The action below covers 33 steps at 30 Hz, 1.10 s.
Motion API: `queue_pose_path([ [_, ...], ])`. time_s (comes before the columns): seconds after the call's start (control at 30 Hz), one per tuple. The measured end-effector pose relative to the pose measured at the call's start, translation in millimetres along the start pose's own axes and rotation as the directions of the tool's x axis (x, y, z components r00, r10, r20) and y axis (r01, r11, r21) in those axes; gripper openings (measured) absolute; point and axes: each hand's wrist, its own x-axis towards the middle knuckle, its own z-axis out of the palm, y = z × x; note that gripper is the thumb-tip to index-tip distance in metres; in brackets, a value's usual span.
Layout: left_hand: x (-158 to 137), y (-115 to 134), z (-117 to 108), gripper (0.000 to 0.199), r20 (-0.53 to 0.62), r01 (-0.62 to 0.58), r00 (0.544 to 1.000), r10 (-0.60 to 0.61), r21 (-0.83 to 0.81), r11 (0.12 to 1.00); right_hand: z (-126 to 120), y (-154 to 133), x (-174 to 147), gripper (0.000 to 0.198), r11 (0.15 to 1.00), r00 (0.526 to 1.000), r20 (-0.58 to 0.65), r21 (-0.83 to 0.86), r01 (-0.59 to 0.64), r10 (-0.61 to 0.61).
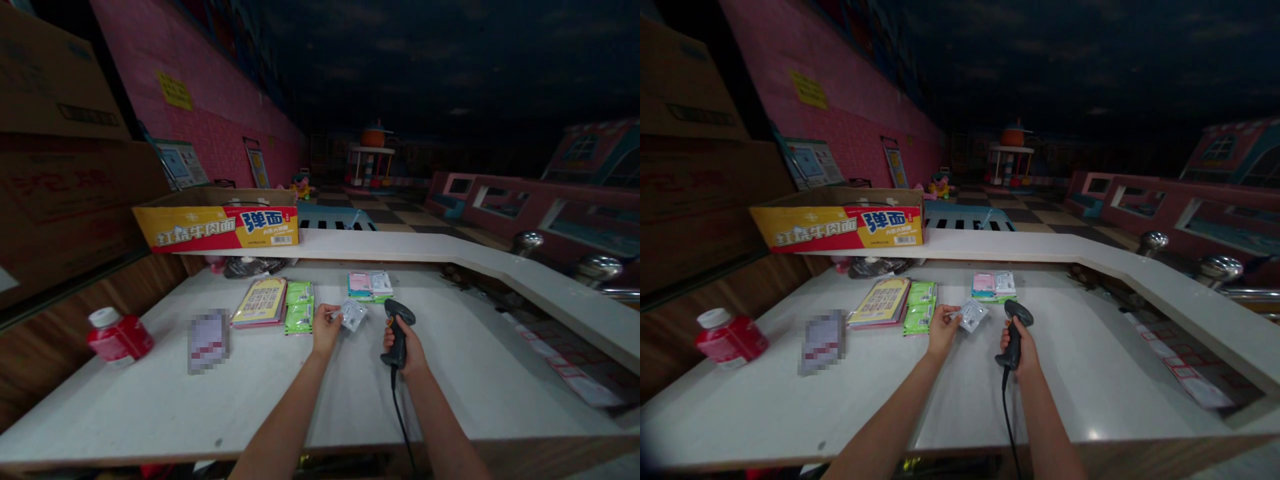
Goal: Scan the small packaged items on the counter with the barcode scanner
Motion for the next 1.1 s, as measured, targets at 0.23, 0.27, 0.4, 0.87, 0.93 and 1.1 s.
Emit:
queue_pose_path([
  [0.23, 3.7, -14.2, -0.3, 0.035, -0.005, 0.041, 0.999, -0.041, -0.117, 0.992, 11.5, -6.5, -41.1, 0.038, 0.844, 0.995, 0.098, -0.531, 0.072, -0.023],
  [0.27, 3.8, -15.2, -0.1, 0.034, -0.002, 0.047, 0.999, -0.048, -0.123, 0.991, 11.0, -8.0, -48.5, 0.041, 0.805, 0.993, 0.120, -0.588, 0.081, -0.013],
  [0.4, 3.9, -16.2, 0.3, 0.030, -0.007, 0.044, 0.999, -0.046, -0.136, 0.990, 8.0, -9.5, -73.0, 0.045, 0.651, 0.994, 0.101, -0.752, 0.099, -0.035],
  [0.87, 3.4, -11.6, -0.6, 0.024, -0.072, 0.006, 0.997, -0.004, 0.016, 1.000, 11.5, 14.7, -97.0, 0.041, 0.589, 0.999, -0.027, -0.808, -0.002, -0.035],
  [0.93, 4.0, -13.0, -0.2, 0.024, -0.046, 0.025, 0.999, -0.026, -0.015, 1.000, 10.7, 14.7, -94.8, 0.041, 0.600, 1.000, -0.022, -0.800, -0.007, -0.018],
  [1.1, 3.2, -12.7, 0.7, 0.022, -0.037, 0.001, 0.999, 0.001, 0.053, 0.999, 10.9, 14.6, -77.5, 0.044, 0.712, 1.000, -0.001, -0.702, 0.012, -0.018],
])
